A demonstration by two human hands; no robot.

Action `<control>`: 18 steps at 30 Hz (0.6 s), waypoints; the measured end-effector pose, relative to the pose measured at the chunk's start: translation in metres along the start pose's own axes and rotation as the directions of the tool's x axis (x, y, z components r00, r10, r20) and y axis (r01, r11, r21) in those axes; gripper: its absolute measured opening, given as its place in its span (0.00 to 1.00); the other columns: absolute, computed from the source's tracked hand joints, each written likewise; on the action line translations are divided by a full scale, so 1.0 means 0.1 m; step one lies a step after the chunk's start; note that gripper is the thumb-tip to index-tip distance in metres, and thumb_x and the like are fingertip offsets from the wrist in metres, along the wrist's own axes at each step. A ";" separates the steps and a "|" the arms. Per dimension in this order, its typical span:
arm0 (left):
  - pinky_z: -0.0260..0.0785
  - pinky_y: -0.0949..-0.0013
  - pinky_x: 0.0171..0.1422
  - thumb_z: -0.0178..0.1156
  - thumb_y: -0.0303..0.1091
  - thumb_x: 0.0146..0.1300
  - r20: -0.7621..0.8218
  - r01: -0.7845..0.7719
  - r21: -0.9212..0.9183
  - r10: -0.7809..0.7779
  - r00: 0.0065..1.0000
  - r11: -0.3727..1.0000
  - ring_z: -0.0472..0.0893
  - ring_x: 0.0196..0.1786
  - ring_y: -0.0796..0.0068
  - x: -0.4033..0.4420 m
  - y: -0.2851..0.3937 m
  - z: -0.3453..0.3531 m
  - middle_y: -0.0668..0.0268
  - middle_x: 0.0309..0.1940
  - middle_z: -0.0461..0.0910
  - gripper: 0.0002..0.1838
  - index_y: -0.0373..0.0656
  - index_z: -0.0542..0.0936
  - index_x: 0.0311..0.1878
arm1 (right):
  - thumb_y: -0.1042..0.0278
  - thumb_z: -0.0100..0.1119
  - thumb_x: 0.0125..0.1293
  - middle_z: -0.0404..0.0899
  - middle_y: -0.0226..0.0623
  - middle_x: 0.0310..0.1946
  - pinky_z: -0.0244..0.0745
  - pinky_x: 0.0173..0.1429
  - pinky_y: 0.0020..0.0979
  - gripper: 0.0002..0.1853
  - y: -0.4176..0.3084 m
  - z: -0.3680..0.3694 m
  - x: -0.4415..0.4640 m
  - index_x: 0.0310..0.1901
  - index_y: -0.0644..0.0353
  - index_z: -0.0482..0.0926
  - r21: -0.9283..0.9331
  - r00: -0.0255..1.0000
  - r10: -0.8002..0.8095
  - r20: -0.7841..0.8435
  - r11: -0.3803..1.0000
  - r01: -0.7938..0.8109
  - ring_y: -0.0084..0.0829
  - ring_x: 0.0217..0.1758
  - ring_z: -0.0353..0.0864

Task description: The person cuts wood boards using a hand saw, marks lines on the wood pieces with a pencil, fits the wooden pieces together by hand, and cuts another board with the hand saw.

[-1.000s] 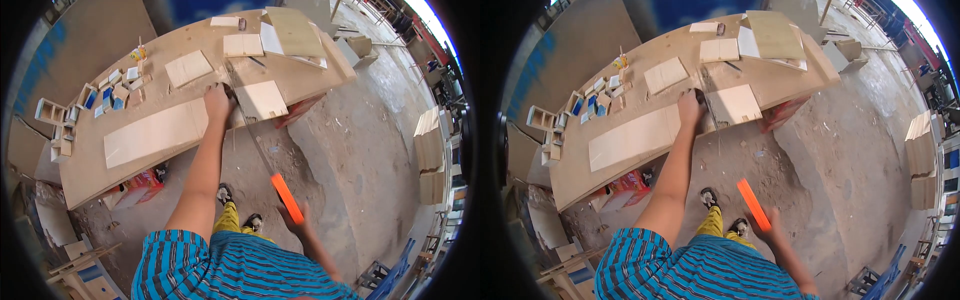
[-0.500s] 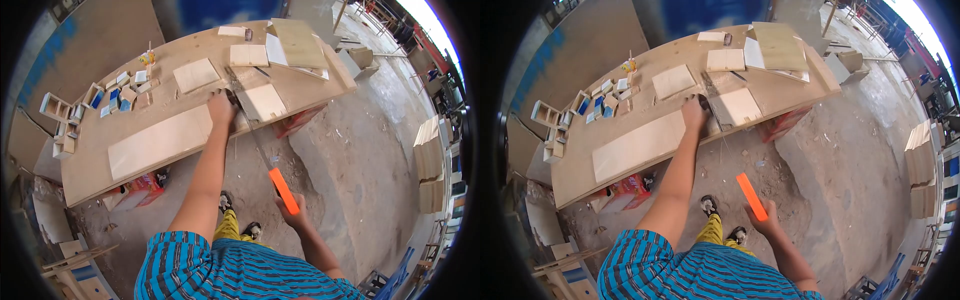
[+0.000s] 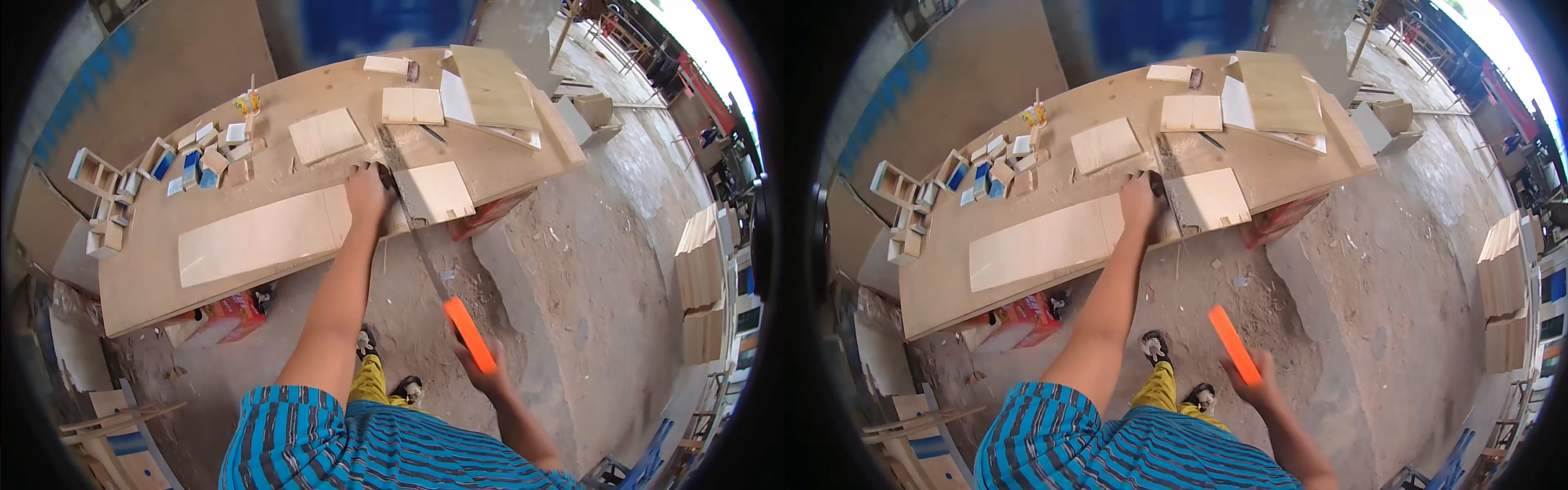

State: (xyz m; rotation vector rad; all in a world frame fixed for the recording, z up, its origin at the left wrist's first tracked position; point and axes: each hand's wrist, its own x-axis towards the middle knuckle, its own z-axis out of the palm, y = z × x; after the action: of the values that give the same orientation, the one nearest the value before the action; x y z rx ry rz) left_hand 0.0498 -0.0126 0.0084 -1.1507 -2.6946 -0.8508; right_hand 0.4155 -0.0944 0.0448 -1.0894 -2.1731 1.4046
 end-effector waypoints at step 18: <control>0.69 0.58 0.52 0.62 0.29 0.48 -0.163 -0.015 -0.048 0.007 0.987 0.999 0.75 0.45 0.53 0.05 -0.07 0.03 0.56 0.36 0.81 0.08 0.41 0.81 0.34 | 0.63 0.65 0.59 0.66 0.41 0.13 0.58 0.21 0.36 0.16 0.27 -0.16 -0.48 0.22 0.62 0.71 -0.073 0.990 -0.086 -0.116 0.994 0.078 0.35 0.14 0.65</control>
State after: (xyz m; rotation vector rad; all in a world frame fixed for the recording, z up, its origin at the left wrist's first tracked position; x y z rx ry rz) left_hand 0.0416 -0.0123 0.0042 -1.0539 -2.5471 -0.9690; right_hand 0.4680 -0.1144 0.0339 -1.0656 -2.1693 1.2070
